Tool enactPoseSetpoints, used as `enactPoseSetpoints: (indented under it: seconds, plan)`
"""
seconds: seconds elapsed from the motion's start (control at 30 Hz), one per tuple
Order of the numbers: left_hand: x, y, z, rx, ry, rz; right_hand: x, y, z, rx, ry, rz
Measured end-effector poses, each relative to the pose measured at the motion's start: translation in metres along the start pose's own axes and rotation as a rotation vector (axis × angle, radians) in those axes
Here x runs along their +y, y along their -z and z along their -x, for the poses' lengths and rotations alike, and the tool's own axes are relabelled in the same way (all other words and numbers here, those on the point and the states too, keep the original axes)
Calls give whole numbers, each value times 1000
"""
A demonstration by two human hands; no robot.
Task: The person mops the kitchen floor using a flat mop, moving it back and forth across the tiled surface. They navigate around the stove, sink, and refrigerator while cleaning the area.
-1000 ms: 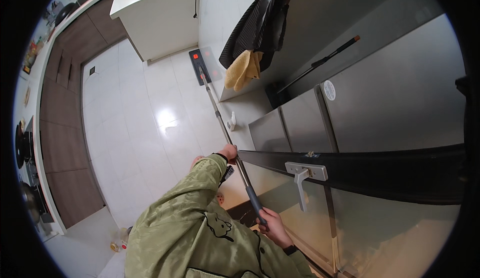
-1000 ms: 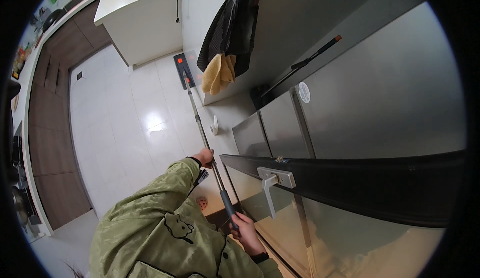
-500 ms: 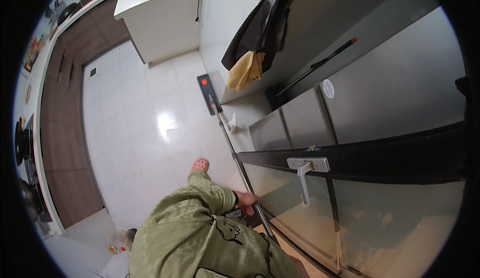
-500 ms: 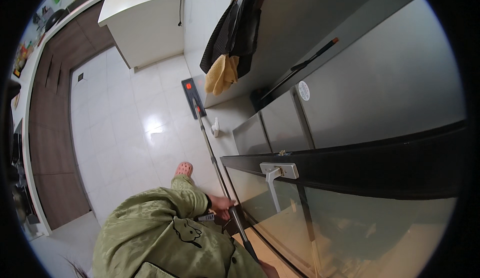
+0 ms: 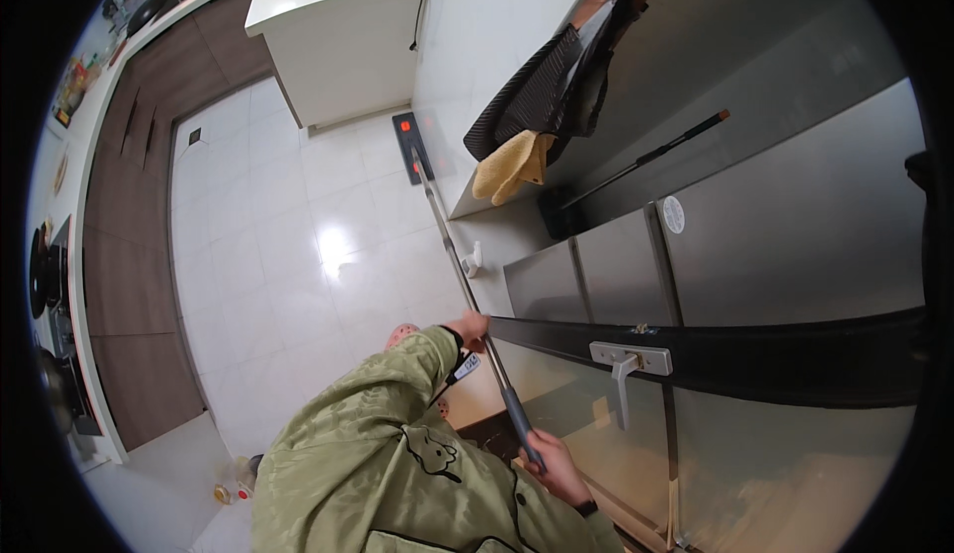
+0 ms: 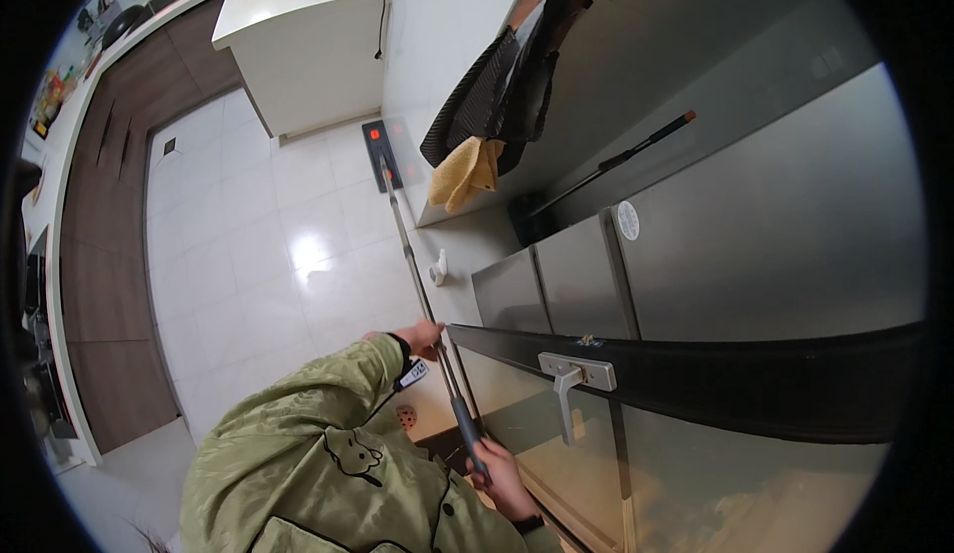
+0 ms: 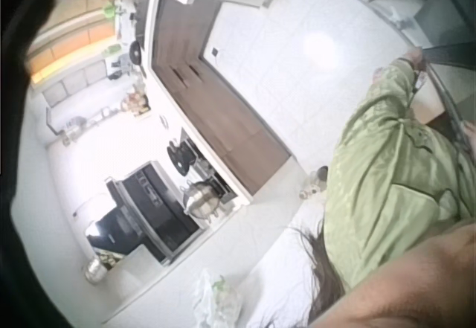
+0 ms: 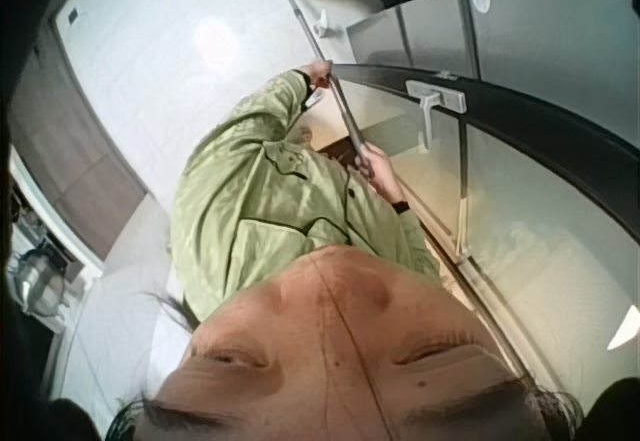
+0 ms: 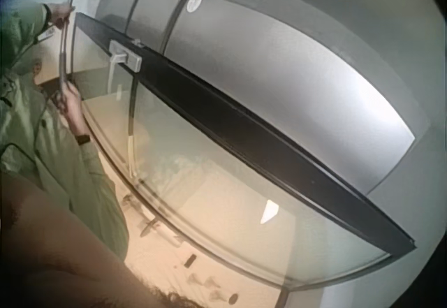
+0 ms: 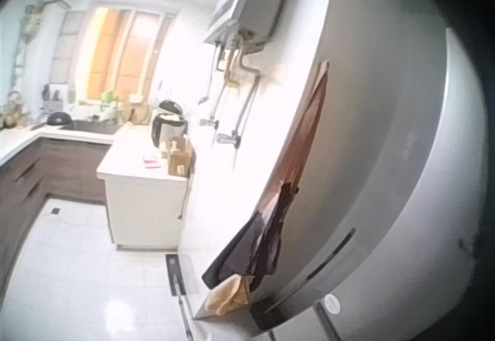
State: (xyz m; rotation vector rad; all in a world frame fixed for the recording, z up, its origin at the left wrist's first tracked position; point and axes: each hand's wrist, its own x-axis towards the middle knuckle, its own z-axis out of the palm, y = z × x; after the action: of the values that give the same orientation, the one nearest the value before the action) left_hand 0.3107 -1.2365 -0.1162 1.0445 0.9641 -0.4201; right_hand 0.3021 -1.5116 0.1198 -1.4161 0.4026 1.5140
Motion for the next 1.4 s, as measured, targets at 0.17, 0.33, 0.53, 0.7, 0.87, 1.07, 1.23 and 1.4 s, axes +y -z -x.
enactPoseSetpoints:
  seconds: [0.17, 0.33, 0.53, 0.7, 0.87, 1.07, 1.23, 1.4]
  plan:
    - [31, 20, -4, 158, 43, 78, -39, -40, -31, 72, 11, 19]
    - [18, 18, -51, 195, -191, -820, -17, -25, -24, 59, 110, 11]
    - [-43, -48, -20, -115, -300, -1460, 55, 31, 72, 163, 85, 82]
    - [-93, -116, 84, -399, 356, -349, 88, 63, 166, 423, -115, 523]
    - [-80, -109, 76, -544, 222, -368, 76, 72, 170, 463, -134, 457]
    - [-45, -72, 3, -47, 3, 103, 19, 54, 84, 289, 11, 184]
    - [5, -4, -32, 217, -168, 101, -34, -7, -3, 72, 54, 20]
    - [30, 10, -14, 228, -130, -19, -57, -31, -26, 132, 57, 78]
